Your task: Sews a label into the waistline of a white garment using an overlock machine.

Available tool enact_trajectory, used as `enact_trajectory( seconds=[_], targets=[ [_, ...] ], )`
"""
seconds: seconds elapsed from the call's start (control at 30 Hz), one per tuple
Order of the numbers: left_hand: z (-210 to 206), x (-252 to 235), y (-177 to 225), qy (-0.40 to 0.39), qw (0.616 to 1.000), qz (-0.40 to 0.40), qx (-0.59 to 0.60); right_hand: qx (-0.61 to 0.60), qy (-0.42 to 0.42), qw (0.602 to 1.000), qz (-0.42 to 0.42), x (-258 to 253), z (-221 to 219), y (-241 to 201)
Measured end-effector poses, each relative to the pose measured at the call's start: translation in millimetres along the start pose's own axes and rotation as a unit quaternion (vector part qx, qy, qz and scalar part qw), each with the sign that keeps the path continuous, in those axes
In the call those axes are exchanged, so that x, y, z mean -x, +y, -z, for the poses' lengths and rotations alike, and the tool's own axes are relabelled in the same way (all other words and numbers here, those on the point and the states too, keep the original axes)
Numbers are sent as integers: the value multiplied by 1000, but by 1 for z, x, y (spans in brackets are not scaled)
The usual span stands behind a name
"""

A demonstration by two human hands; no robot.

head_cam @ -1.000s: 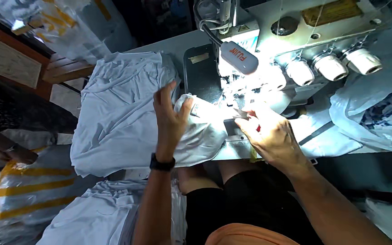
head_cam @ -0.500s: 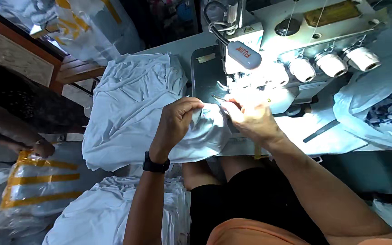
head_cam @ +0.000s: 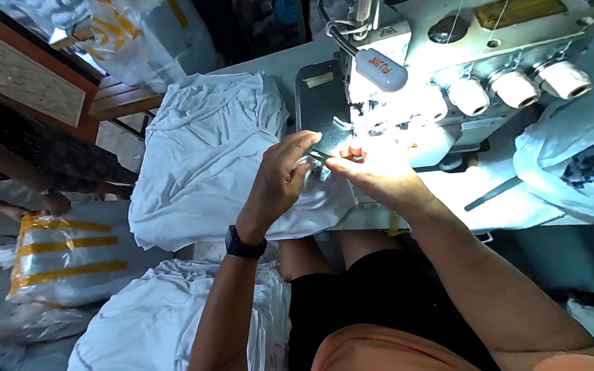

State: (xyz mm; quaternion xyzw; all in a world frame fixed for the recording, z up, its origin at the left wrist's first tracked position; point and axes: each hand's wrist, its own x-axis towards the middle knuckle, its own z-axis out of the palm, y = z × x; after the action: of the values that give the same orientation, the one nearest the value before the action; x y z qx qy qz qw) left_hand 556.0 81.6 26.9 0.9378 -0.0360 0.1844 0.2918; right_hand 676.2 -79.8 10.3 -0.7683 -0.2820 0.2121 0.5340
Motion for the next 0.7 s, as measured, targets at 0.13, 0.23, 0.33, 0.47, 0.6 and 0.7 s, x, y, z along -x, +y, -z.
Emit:
enact_trajectory(
  seconds=[0.13,0.23,0.33,0.47,0.6,0.7],
  targets=[
    [1,9,1,-1,998,67,14,14,23,1000,-9,12,5,6],
    [-2,13,3,-6,997,58,55,12,16,1000,-15,22,8,8],
    [-7,12,3,-4,996,53,66,19,7,999,-26,24,9,7],
    [-10,9,4,-1,998,34,50,30,3,999,-19,17,5,5],
    [-13,5,6,7,999,16,33,1,-5,1000,4,8,-2,5],
    [-16,1,6,20,999,26,-25,18,-1,999,41,16,1,6]
  ],
)
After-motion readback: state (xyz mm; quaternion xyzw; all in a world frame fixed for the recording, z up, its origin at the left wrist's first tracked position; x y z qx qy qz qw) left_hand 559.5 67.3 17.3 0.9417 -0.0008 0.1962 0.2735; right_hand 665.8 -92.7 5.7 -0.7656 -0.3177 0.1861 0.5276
